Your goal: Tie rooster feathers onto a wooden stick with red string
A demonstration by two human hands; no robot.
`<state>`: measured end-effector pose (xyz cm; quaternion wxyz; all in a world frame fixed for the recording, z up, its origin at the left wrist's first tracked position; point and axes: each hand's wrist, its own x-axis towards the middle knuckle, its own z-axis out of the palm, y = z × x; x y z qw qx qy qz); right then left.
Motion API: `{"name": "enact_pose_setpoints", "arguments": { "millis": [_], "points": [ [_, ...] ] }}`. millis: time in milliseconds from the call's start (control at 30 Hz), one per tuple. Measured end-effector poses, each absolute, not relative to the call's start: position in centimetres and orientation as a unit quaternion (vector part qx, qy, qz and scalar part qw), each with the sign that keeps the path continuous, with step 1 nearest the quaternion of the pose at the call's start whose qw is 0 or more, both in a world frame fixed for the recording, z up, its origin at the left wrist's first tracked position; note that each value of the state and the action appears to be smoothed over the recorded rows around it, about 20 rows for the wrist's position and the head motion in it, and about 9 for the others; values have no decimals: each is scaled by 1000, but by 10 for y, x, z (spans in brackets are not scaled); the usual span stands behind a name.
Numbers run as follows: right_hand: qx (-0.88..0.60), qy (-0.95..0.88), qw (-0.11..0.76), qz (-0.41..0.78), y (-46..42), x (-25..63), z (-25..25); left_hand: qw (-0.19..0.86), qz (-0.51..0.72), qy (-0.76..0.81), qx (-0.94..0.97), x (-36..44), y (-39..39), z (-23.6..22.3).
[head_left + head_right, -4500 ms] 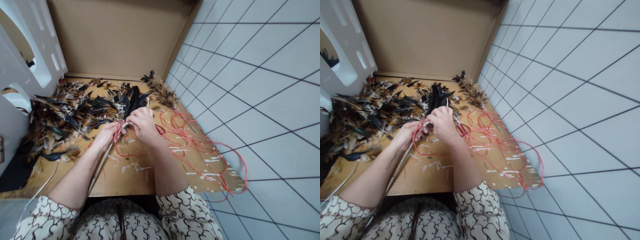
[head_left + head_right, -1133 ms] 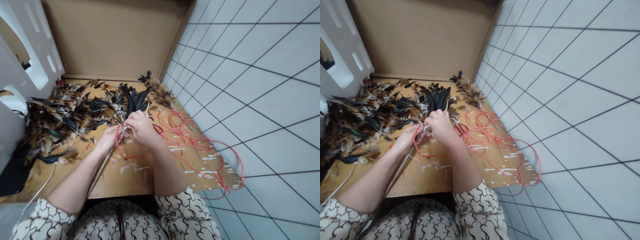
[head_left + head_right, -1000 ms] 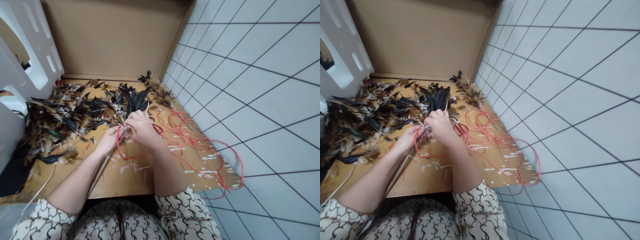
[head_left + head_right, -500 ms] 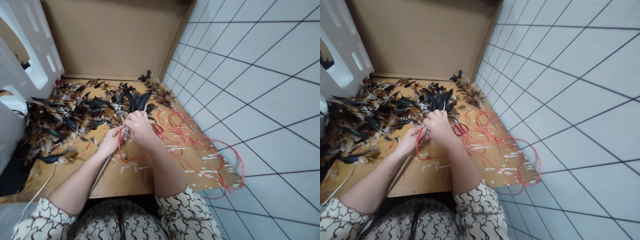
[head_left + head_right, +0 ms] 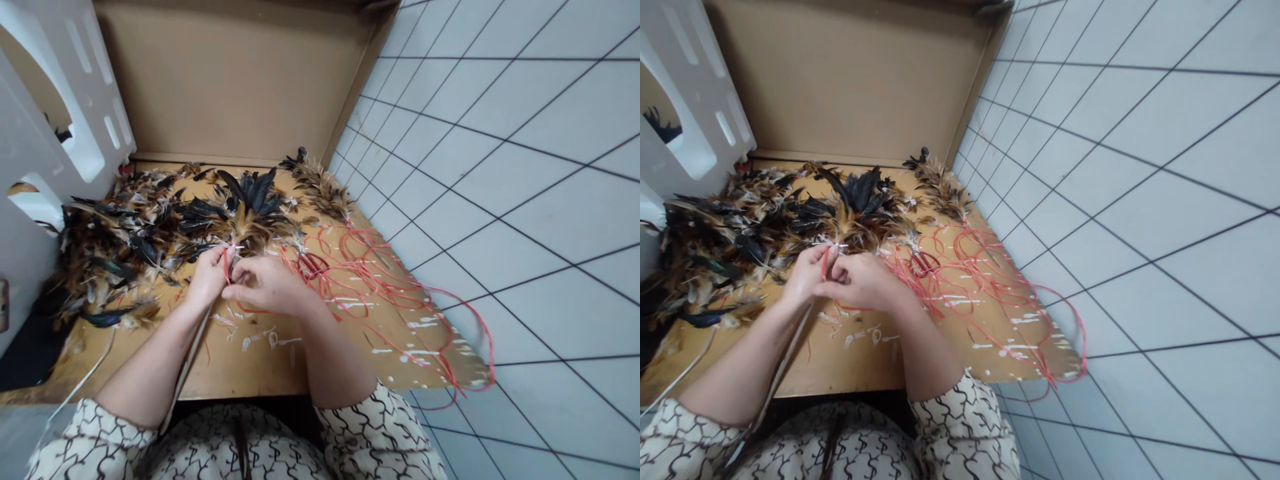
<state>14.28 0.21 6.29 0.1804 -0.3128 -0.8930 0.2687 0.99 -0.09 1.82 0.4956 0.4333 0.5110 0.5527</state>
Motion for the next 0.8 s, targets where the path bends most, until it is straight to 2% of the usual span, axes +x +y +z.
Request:
{"name": "enact_pose_setpoints", "arguments": {
  "millis": [67,133,300,467,600,700,800],
  "points": [
    [-286,-886,139,336,0,140,60,468,566,506,453,6,-1,20],
    [-259,-866,143,403,0,139,60,455,568,500,469,5,0,20],
    [-232,-750,281,552,6,155,71,445,527,497,527,15,-3,18],
    [-292,-695,393,526,22,186,79,407,416,530,616,25,-17,17],
    [-355,-686,426,471,37,203,71,409,329,526,669,18,-34,23],
    [-396,-682,413,455,47,210,63,501,310,483,648,11,-47,29],
    [-419,-680,398,451,54,213,56,623,332,445,551,7,-55,36]
  ]
}}
